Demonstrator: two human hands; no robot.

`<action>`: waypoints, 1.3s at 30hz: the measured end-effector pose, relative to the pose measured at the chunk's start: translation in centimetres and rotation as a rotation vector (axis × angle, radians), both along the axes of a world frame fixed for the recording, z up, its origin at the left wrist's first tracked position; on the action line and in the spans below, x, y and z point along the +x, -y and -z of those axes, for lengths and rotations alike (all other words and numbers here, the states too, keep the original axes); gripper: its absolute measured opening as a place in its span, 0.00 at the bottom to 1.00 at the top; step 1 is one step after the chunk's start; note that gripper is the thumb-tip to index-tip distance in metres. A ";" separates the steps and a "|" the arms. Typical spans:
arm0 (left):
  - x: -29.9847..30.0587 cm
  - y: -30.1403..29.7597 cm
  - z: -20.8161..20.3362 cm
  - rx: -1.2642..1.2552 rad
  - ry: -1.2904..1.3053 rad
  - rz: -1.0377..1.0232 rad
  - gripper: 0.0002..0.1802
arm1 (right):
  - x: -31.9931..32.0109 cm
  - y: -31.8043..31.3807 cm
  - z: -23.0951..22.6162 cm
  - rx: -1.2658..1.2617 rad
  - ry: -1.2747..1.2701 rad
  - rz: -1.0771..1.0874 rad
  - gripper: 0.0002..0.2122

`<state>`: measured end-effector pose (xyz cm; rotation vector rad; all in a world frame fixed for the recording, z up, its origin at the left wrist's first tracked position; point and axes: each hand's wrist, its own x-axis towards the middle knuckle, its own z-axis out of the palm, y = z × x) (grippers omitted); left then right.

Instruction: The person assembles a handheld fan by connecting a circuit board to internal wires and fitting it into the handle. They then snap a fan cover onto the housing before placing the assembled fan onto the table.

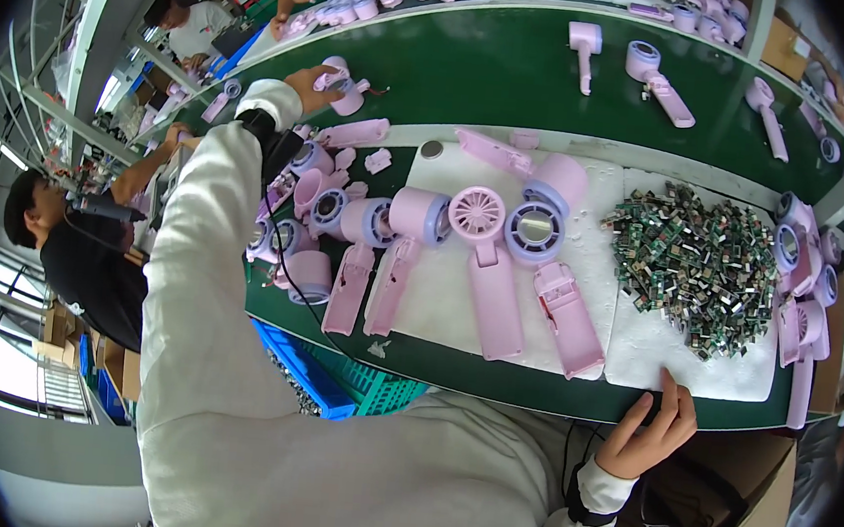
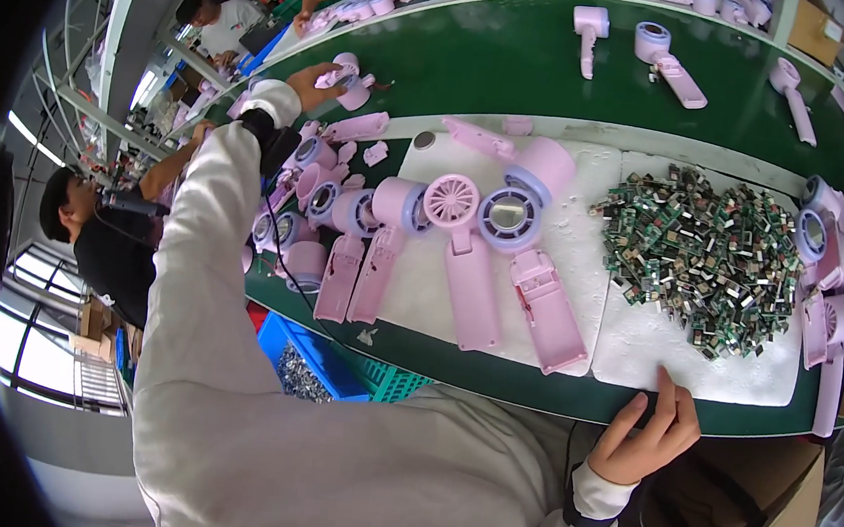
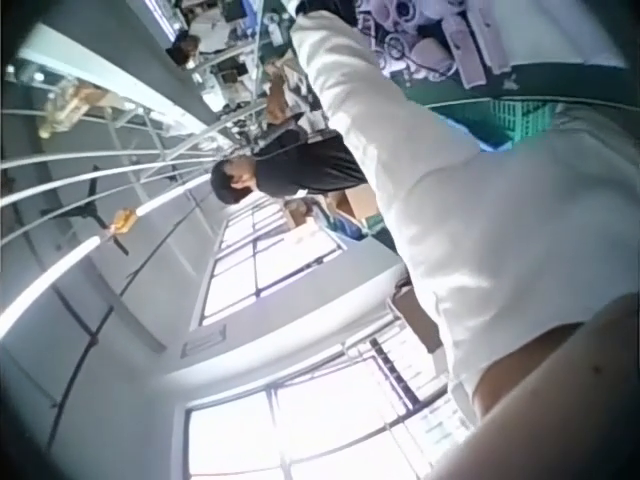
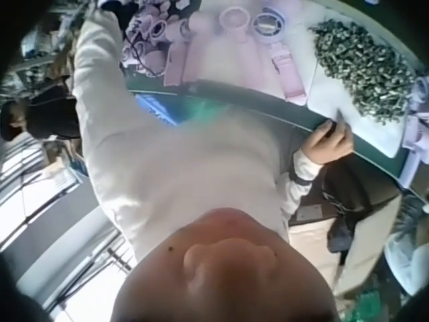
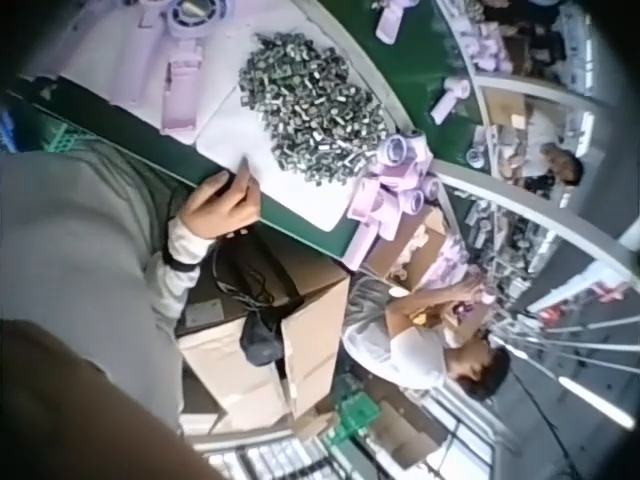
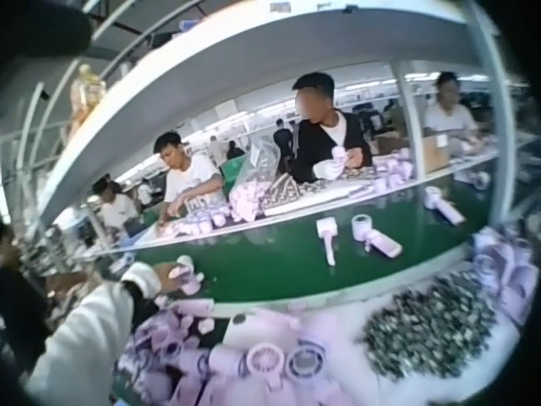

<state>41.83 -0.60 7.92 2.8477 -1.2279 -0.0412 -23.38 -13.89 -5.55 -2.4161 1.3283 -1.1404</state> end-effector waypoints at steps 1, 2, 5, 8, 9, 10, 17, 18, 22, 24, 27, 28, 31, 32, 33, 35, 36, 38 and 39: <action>1.5 1.3 1.5 -0.023 -0.002 0.022 0.33 | 0.3 0.0 -0.1 0.013 0.013 -0.021 0.15; 2.6 2.3 3.1 -0.033 0.003 0.051 0.33 | 0.6 0.1 -0.1 0.025 0.024 -0.037 0.15; 3.6 3.7 5.3 0.045 0.040 0.064 0.37 | 0.7 0.0 -0.4 0.036 0.017 -0.033 0.15; 1.0 5.0 3.1 0.128 0.053 0.086 0.35 | 0.3 0.0 -0.6 0.049 0.006 -0.025 0.15; -0.5 5.5 2.4 0.128 0.051 0.096 0.35 | 0.3 -0.1 -0.6 0.054 0.005 -0.026 0.15; -3.3 6.2 1.3 -0.014 -0.113 0.133 0.33 | 0.3 -0.2 -0.6 0.062 0.005 -0.031 0.15; -13.7 3.9 1.4 0.172 -0.173 0.340 0.32 | 0.3 -0.1 -0.1 0.043 0.019 -0.033 0.16; -13.1 2.6 2.0 0.179 -0.169 0.350 0.32 | 0.4 0.0 -0.1 0.041 0.021 -0.040 0.16; -14.6 0.8 -0.5 -0.018 -0.137 0.538 0.33 | 0.5 0.2 -0.7 0.073 0.009 -0.047 0.16; -16.0 1.5 -4.5 -0.086 -0.293 0.364 0.32 | 0.4 0.1 -0.7 0.076 0.020 -0.042 0.16; -16.9 4.4 -9.9 -0.021 -0.437 0.355 0.28 | 0.5 0.1 -0.6 0.056 0.032 -0.040 0.16; -17.4 6.1 -11.5 0.041 -0.525 0.362 0.25 | 0.6 0.3 -0.6 0.058 0.039 -0.047 0.16; -20.6 14.3 -13.1 -0.021 -0.444 0.515 0.25 | 0.3 0.2 -0.7 0.052 0.043 -0.029 0.17; -22.5 17.5 -13.5 -0.010 -0.450 0.501 0.25 | 0.1 0.2 -0.8 0.051 0.051 -0.032 0.17; -22.8 19.9 -13.6 -0.018 -0.422 0.527 0.26 | 0.2 0.3 -0.9 0.038 0.069 -0.054 0.17; -23.5 25.3 -12.1 -0.003 -0.344 0.538 0.27 | 0.4 0.4 -1.1 0.004 0.083 -0.044 0.17; -24.3 28.1 -11.1 0.017 -0.291 0.526 0.28 | 0.3 0.3 -1.3 0.010 0.089 -0.060 0.17; -25.3 33.0 -8.5 0.067 -0.249 0.478 0.30 | 0.2 0.3 -1.5 0.016 0.098 -0.086 0.17; -25.7 35.4 -7.2 0.094 -0.147 0.419 0.32 | 0.2 0.5 -1.5 -0.008 0.094 -0.038 0.17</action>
